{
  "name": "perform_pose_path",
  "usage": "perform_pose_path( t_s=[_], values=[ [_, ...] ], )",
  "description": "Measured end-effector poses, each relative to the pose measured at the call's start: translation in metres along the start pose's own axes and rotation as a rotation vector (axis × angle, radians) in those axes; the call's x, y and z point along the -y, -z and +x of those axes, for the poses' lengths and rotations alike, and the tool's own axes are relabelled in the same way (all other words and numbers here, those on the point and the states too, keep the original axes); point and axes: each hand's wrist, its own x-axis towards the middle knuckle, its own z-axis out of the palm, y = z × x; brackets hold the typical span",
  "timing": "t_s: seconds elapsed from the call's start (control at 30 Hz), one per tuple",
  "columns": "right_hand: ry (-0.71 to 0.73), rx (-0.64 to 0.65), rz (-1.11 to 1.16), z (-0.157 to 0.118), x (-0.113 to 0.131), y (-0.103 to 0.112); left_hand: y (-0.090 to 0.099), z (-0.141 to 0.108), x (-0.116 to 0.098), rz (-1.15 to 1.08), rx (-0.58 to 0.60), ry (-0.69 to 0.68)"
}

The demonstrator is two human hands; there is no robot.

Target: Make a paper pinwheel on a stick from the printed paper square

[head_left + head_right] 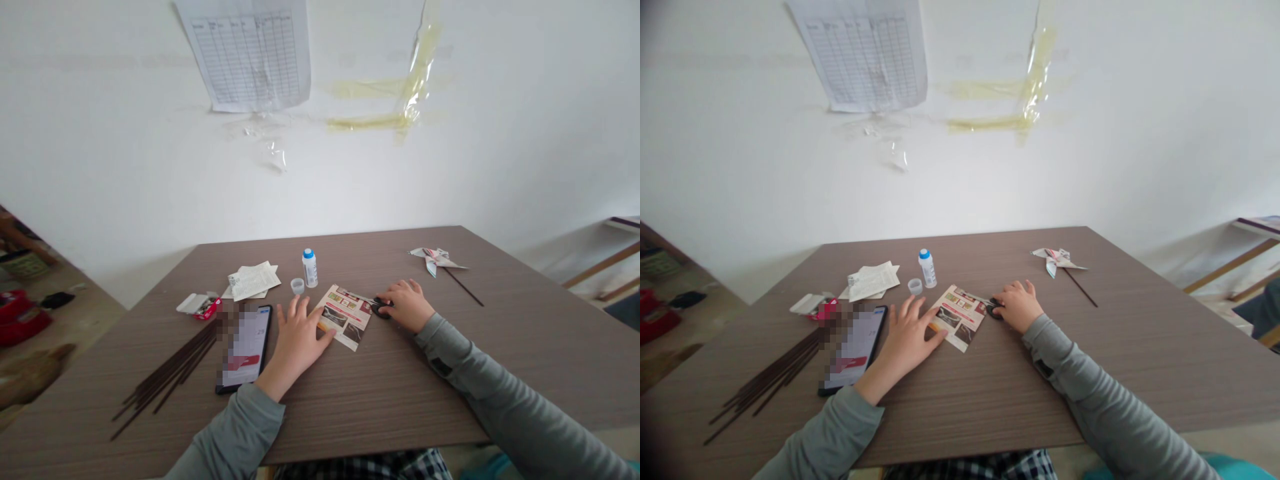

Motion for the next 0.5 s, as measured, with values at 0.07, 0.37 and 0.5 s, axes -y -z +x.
perform_pose_path(
  t_s=[0.07,0.37,0.5],
  values=[
    [0.0,-0.002,-0.008,0.0,-0.0009,0.0012,-0.0009,-0.0003,0.0,0.023,-0.001,-0.001],
    [0.041,-0.084,0.031,-0.0028,-0.0037,0.0045,0.0035,0.0004,-0.0062,0.015,0.005,0.012],
    [0.045,-0.093,0.032,-0.0031,-0.0041,0.0029,0.0078,0.0017,-0.0091,-0.015,0.004,-0.015]
  ],
)
